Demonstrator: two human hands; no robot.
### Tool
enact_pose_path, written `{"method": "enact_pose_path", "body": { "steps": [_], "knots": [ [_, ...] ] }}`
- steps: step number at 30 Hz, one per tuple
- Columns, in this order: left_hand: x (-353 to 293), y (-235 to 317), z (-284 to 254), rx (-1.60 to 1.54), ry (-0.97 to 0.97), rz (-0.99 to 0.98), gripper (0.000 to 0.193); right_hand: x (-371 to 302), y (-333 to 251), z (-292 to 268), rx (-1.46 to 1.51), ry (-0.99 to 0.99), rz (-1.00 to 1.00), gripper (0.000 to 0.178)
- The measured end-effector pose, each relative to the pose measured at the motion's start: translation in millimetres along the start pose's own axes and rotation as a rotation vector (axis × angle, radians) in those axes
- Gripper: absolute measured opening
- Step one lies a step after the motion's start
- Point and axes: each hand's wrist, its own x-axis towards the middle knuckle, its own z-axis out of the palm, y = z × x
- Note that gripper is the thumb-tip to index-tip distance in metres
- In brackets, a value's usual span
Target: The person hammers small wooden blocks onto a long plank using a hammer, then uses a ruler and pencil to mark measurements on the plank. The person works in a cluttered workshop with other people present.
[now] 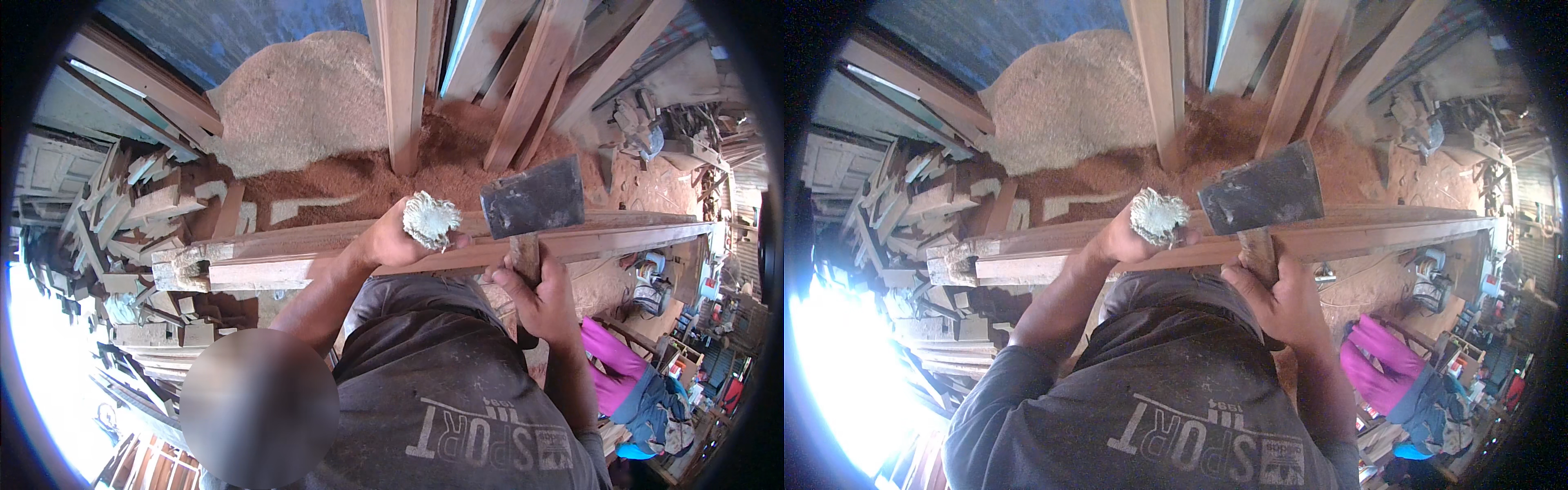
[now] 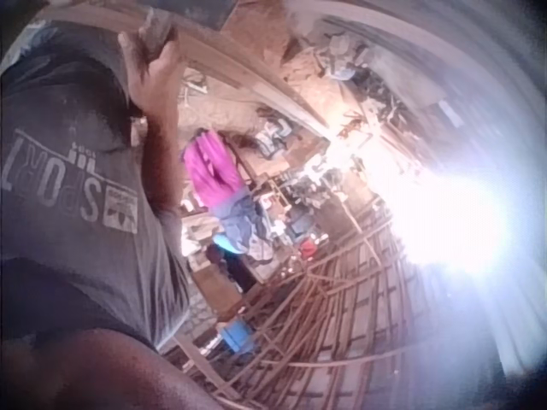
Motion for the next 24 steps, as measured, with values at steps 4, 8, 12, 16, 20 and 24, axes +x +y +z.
{"method": "enact_pose_path", "body": {
  "steps": [4, 8, 12, 16, 20, 24],
  "knots": [
    [-7.6, 1.0, 0.0, -0.062, -0.011, -0.039, 0.019, 0.9, -25.4, -1.3, 0.001, 0.042, -0.098, 0.025],
    [-12.1, 1.9, 4.2, -0.220, 0.023, -0.067, 0.020, 5.7, -54.0, -1.2, -0.452, 0.136, -0.398, 0.032],
    [-15.4, 13.9, 6.7, -0.439, 0.022, -0.063, 0.032, 15.0, -58.4, 7.6, -0.584, -0.135, -0.030, 0.042],
    [-13.1, 4.3, -5.7, -0.033, -0.135, -0.186, 0.033, 11.3, -34.7, -0.4, -0.483, 0.026, -0.180, 0.045],
    [-0.1, 15.6, -4.6, -0.268, 0.201, -0.133, 0.030, 6.4, -35.9, -1.5, -0.346, 0.065, -0.149, 0.047],
    [3.5, 31.5, -2.8, -0.438, 0.252, -0.416, 0.026, 2.2, -31.3, -3.3, -0.308, 0.069, -0.094, 0.050]
  ]
}}
